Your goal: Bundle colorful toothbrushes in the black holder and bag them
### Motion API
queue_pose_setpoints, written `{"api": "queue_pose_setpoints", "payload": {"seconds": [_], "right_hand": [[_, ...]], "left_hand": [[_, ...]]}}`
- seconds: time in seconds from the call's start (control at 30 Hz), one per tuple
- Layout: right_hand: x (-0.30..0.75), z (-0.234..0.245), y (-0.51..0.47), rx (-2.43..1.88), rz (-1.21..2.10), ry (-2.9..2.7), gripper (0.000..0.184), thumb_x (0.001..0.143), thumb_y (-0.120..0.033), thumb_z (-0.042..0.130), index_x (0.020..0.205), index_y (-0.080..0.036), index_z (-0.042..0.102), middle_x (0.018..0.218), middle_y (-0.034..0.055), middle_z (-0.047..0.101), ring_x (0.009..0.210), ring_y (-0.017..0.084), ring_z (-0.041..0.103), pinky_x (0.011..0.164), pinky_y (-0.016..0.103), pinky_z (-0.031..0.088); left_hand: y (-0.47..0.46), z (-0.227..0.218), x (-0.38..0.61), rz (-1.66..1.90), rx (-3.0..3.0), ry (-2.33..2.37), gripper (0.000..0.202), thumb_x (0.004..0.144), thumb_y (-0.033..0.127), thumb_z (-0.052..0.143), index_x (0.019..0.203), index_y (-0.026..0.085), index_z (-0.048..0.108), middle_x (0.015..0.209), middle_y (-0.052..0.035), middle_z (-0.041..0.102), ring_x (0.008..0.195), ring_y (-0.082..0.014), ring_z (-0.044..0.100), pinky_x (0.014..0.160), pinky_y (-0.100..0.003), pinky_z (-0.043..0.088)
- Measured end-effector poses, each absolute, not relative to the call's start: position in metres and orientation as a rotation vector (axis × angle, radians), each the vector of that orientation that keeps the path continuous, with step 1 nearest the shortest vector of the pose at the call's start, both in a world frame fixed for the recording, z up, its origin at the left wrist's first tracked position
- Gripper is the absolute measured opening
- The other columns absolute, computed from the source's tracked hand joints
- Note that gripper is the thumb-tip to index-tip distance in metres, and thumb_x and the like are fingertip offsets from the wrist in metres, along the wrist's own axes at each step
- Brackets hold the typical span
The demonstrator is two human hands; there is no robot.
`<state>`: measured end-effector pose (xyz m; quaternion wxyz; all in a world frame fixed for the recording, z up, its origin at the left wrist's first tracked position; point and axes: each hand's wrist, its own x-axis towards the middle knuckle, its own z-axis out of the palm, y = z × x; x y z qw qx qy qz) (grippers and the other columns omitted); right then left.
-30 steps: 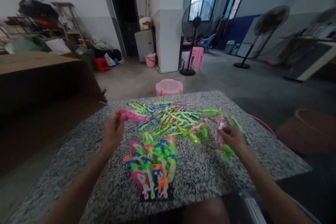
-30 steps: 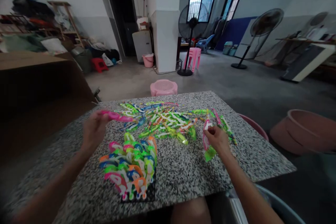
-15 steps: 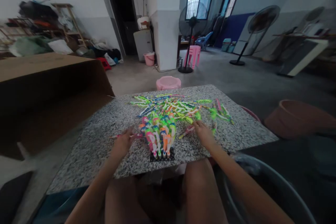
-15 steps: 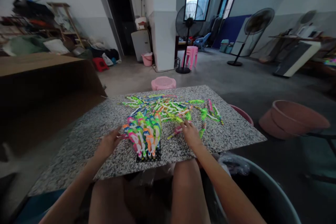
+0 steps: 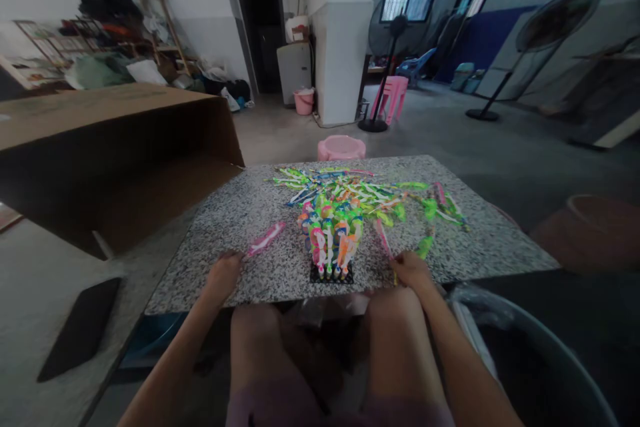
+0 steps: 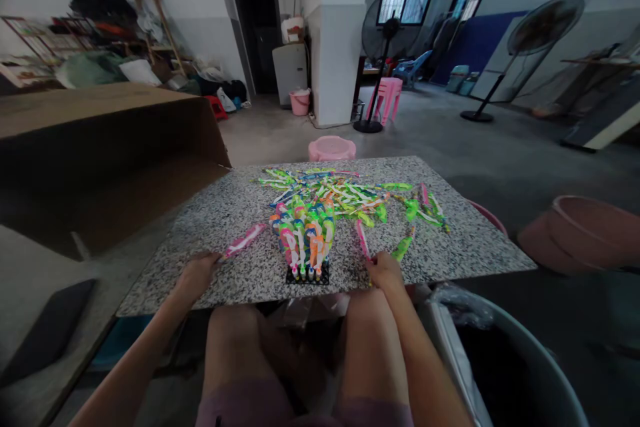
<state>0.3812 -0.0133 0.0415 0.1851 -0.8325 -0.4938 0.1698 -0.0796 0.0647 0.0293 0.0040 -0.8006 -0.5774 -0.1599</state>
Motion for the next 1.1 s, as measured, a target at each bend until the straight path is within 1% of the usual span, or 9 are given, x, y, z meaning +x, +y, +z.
{"api": "queue_pose_setpoints", "payload": {"seconds": [0.07,0.13,0.23,0.33,0.47,0.57,0.8,1.0,1.1], "right_hand": [[0.379,0.033,-0.034,-2.126,0.711,-1.266,0.015,0.083,-0.034,0.052,0.078,-0.02,0.056,0.058,0.0034,0.066,0.047,0.018,0.061,0.049,0.029,0.048],[0.366,0.027,-0.046,-1.761,0.95,-1.121,0.02,0.08,-0.042,0.057,0.082,-0.023,0.051,0.065,0.0001,0.066,0.046,0.016,0.059,0.046,0.03,0.051],[0.338,0.023,-0.049,-1.4,1.078,-1.027,0.033,0.068,-0.048,0.069,0.084,-0.025,0.052,0.075,-0.0005,0.067,0.061,0.018,0.065,0.057,0.034,0.058],[0.318,0.027,-0.041,-1.31,1.058,-0.986,0.04,0.062,-0.05,0.073,0.087,-0.023,0.057,0.078,0.0008,0.068,0.065,0.018,0.067,0.065,0.036,0.059],[0.309,0.031,-0.033,-1.351,0.953,-0.998,0.04,0.06,-0.053,0.074,0.075,-0.022,0.052,0.068,0.0015,0.067,0.06,0.019,0.065,0.054,0.031,0.055],[0.31,0.03,-0.033,-1.418,0.816,-1.03,0.038,0.064,-0.054,0.07,0.071,-0.022,0.049,0.064,0.0017,0.065,0.058,0.019,0.063,0.048,0.029,0.049],[0.308,0.02,-0.028,-1.548,0.556,-1.309,0.027,0.073,-0.046,0.061,0.073,-0.02,0.054,0.069,0.0034,0.066,0.064,0.019,0.062,0.06,0.03,0.047],[0.296,0.029,-0.021,-1.833,0.502,-1.503,0.015,0.076,-0.031,0.062,0.087,-0.02,0.06,0.076,0.0036,0.071,0.07,0.019,0.066,0.065,0.028,0.046],[0.292,0.038,-0.019,-1.883,0.492,-1.572,0.015,0.076,-0.023,0.062,0.09,-0.019,0.063,0.081,0.0053,0.073,0.074,0.019,0.068,0.068,0.027,0.046]], "left_hand": [[0.05,0.023,-0.079,-0.8,-2.5,-1.911,0.026,0.084,0.029,0.047,0.098,0.015,0.065,0.098,-0.0127,0.07,0.092,-0.0243,0.066,0.087,-0.036,0.05],[0.036,0.016,-0.063,-1.274,-2.499,-2.039,0.029,0.082,0.039,0.052,0.097,0.017,0.064,0.09,-0.0081,0.07,0.083,-0.0217,0.066,0.078,-0.033,0.052],[0.018,0.007,-0.014,-1.943,-2.571,-2.069,0.031,0.077,0.046,0.061,0.089,0.017,0.062,0.077,-0.0029,0.068,0.073,-0.0179,0.064,0.07,-0.029,0.053],[0.012,0.002,0.035,-2.237,-2.583,-1.984,0.029,0.076,0.045,0.064,0.084,0.017,0.061,0.075,-0.0019,0.067,0.073,-0.0163,0.063,0.07,-0.028,0.052],[0.015,0.002,0.067,-2.189,-2.63,-1.89,0.022,0.077,0.039,0.065,0.082,0.018,0.061,0.077,-0.0024,0.07,0.074,-0.0169,0.065,0.072,-0.028,0.052],[0.016,0.002,0.074,-2.01,-2.73,-1.839,0.018,0.078,0.036,0.063,0.083,0.019,0.062,0.081,-0.0033,0.072,0.076,-0.0182,0.067,0.074,-0.028,0.052],[0.02,0.001,0.073,-1.606,-2.802,-1.708,0.017,0.085,0.031,0.054,0.092,0.019,0.064,0.082,-0.0036,0.072,0.074,-0.0173,0.066,0.073,-0.026,0.049],[0.025,0.003,0.07,-1.582,-2.794,-1.605,0.018,0.087,0.034,0.055,0.089,0.019,0.065,0.084,-0.0041,0.07,0.077,-0.0172,0.065,0.074,-0.026,0.049],[0.028,0.001,0.071,-1.467,-2.779,-1.62,0.017,0.087,0.032,0.054,0.089,0.019,0.065,0.079,-0.0041,0.068,0.071,-0.0171,0.064,0.071,-0.027,0.049]]}}
